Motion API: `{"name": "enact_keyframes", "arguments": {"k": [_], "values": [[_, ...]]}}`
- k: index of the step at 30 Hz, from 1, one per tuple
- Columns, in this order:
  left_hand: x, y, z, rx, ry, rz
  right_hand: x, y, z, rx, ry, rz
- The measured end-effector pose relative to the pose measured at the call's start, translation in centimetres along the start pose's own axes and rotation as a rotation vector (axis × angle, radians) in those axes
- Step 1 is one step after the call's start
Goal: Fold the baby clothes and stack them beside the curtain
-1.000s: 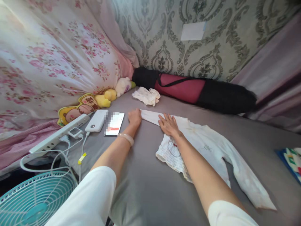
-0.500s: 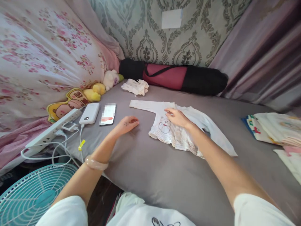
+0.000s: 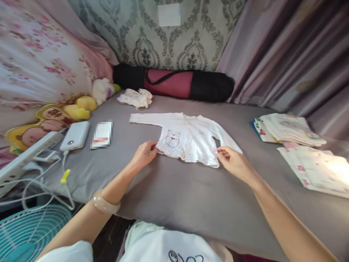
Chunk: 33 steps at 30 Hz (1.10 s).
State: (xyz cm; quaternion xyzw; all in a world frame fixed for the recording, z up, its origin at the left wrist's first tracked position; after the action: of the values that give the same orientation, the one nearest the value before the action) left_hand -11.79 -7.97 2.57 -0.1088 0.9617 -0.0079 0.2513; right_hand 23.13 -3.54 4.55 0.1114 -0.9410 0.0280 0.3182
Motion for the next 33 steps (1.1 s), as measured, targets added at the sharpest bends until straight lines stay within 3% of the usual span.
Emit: {"name": "enact_keyframes", "arguments": {"k": [4, 10, 17, 22, 25, 29, 33], "values": [[-0.2, -0.2, -0.5, -0.073, -0.050, -0.034, 0.2, -2.8, 1.5, 0.116, -0.062, -0.031], [-0.8, 0.1, 0.4, -0.042, -0.015, 0.005, 1.2, -3.3, 1.8, -0.001, -0.216, 0.007], [-0.4, 0.2, 0.2, 0.008, 0.230, 0.135, 0.1, -3.1, 1.2, -0.018, -0.261, 0.104], [-0.3, 0.3, 1.0, 0.081, 0.367, 0.292, 0.3, -3.3, 1.3, 0.013, -0.354, 0.069], [0.0, 0.0, 1.0, 0.159, 0.374, 0.404, 0.7, -3.2, 1.1, -0.002, -0.412, 0.018], [-0.3, -0.1, 0.2, 0.268, 0.282, 0.521, 2.5, -3.3, 0.9, -0.056, -0.433, -0.187], [-5.3, 0.7, -0.9, 0.153, 0.206, 0.591, 3.8, -3.7, 1.6, -0.027, -0.407, -0.345]]}}
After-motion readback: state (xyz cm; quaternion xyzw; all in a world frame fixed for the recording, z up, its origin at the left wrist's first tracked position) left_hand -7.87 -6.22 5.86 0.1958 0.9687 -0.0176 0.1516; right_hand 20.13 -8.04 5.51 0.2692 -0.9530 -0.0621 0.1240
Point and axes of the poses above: each hand's wrist, its own y-axis towards the middle knuckle, its own z-axis out of the palm, x = y × z, the point moved 10 cm from there along y, towards the middle knuckle, and after that the axes turned 3 degrees about y, right-handed, at the moved point
